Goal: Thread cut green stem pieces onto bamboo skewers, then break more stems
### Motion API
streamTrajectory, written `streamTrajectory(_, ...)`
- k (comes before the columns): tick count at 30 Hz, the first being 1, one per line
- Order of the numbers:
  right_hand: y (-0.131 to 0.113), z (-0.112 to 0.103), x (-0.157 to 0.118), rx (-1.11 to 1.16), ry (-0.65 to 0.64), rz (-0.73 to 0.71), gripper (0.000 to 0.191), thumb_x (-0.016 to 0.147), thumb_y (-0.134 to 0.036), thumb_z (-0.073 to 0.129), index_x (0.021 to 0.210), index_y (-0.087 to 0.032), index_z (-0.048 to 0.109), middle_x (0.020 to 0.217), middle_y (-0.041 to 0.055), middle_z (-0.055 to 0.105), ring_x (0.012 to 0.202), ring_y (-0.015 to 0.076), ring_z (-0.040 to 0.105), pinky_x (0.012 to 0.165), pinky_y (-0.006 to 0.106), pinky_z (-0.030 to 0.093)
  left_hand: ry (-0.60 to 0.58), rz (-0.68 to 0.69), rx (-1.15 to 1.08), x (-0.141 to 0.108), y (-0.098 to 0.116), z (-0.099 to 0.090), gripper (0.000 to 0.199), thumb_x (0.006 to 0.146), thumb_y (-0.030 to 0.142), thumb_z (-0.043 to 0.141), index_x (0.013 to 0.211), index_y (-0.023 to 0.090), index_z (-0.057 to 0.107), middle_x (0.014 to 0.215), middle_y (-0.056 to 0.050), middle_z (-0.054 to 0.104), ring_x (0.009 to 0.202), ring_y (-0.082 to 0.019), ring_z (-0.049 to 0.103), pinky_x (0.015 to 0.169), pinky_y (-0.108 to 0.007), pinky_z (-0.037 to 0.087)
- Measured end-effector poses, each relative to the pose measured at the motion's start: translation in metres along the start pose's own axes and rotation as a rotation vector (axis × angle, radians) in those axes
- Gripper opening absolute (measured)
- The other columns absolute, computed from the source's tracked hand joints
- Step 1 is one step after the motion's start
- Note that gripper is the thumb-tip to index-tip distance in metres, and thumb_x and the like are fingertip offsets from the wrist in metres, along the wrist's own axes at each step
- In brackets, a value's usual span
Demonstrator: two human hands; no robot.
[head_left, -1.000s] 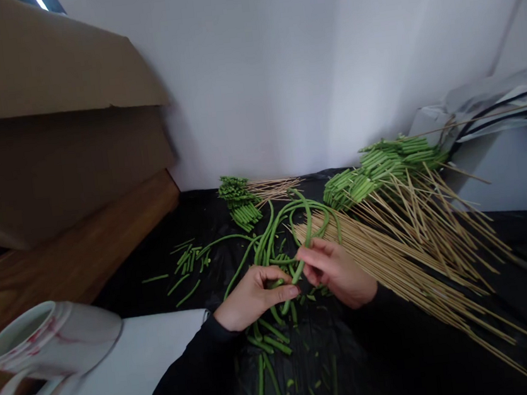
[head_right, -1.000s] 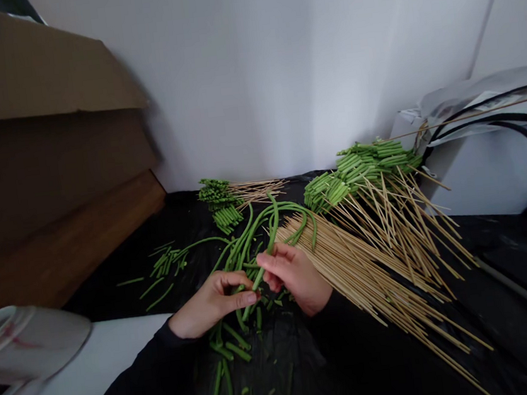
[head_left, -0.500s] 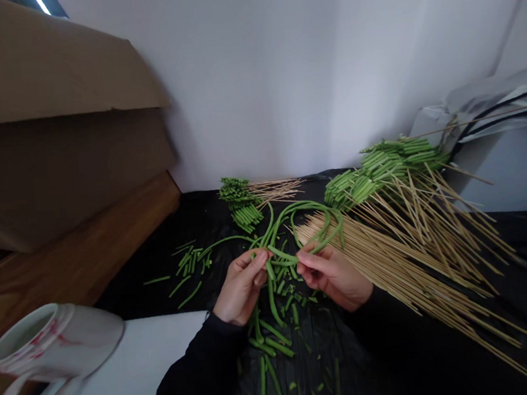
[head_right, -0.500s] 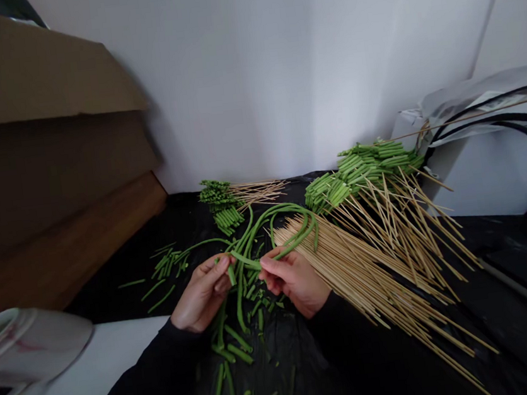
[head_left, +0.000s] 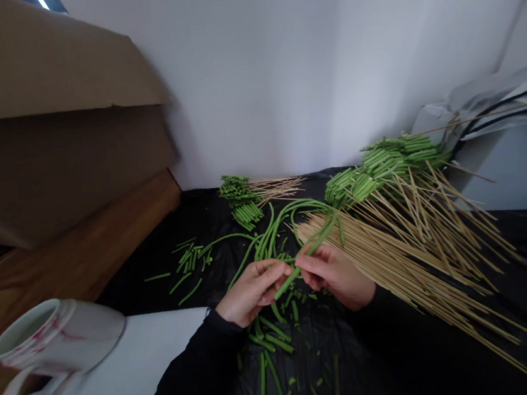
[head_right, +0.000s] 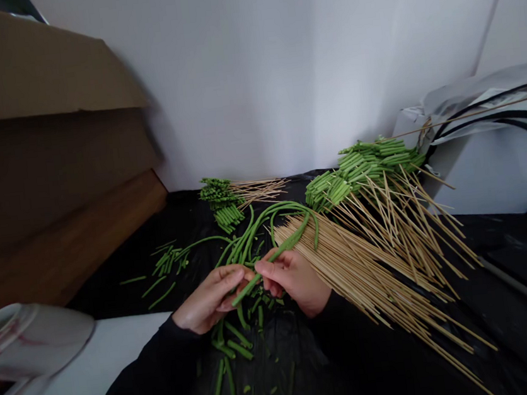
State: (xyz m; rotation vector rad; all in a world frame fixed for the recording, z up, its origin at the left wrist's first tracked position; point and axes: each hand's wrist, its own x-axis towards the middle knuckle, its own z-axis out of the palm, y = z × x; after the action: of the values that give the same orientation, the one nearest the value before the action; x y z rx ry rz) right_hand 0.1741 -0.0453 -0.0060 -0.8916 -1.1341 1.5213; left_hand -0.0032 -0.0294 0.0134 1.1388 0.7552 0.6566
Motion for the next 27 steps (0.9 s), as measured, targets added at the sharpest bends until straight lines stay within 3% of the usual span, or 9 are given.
streamTrajectory(5,0.000,0.000,0.000,-0.047,-0.034,0.011,0.031,0.071,-0.046,0.072,0.073,-0.018,0.058,0.053,-0.0047,0.057,0.044,0.0063,0.046,0.043,0.020,0.033,-0.028,-0.044,0.132,0.000,-0.004,-0.001,0.034,0.071,0.043,0.073,0.076,0.010,0.067,0.046,0.008,0.036,0.039,-0.002,0.020,0.039,-0.022,0.007)
streamTrajectory(10,-0.009,-0.006,0.002,0.172,0.111,0.025,0.033,0.069,-0.047,0.073,0.075,-0.019,0.057,0.052,-0.0065,0.054,0.042,0.0055,0.043,0.041,0.020,0.028,0.018,-0.040,0.105,0.001,-0.006,-0.001,0.032,0.067,0.038,0.078,0.077,0.010,0.066,0.053,0.005,0.046,0.041,-0.001,0.023,0.040,-0.021,0.008)
streamTrajectory(17,-0.010,-0.013,0.006,0.297,0.096,0.021,0.028,0.067,-0.038,0.077,0.069,-0.019,0.056,0.059,-0.0054,0.057,0.046,0.0050,0.044,0.042,0.020,0.030,0.170,0.076,-0.139,0.000,-0.001,0.005,0.029,0.067,0.031,0.079,0.081,0.011,0.062,0.067,0.002,0.054,0.043,0.001,0.025,0.039,-0.017,0.012)
streamTrajectory(20,-0.004,-0.008,0.004,0.273,0.052,0.037,0.028,0.068,-0.037,0.076,0.070,-0.019,0.056,0.060,-0.0052,0.057,0.048,0.0050,0.045,0.043,0.019,0.029,0.193,0.145,-0.277,0.000,0.000,0.003,0.026,0.069,0.027,0.079,0.081,0.011,0.062,0.060,0.006,0.047,0.042,0.001,0.022,0.039,-0.014,0.017)
streamTrajectory(23,0.001,-0.002,0.001,0.236,0.016,0.085,0.029,0.068,-0.039,0.076,0.073,-0.019,0.056,0.063,-0.0041,0.060,0.049,0.0055,0.047,0.042,0.018,0.029,0.165,0.188,-0.368,0.001,0.001,-0.001,0.021,0.074,0.025,0.075,0.081,0.012,0.060,0.053,0.009,0.034,0.042,0.000,0.019,0.039,-0.012,0.019)
streamTrajectory(27,0.000,-0.001,0.000,0.224,0.024,0.079,0.029,0.067,-0.040,0.076,0.075,-0.019,0.058,0.063,-0.0037,0.060,0.050,0.0056,0.048,0.043,0.018,0.031,0.040,0.119,-0.490,0.002,0.003,0.000,0.020,0.082,0.027,0.064,0.074,0.013,0.052,0.060,0.006,0.035,0.044,-0.002,0.026,0.038,-0.013,0.021)
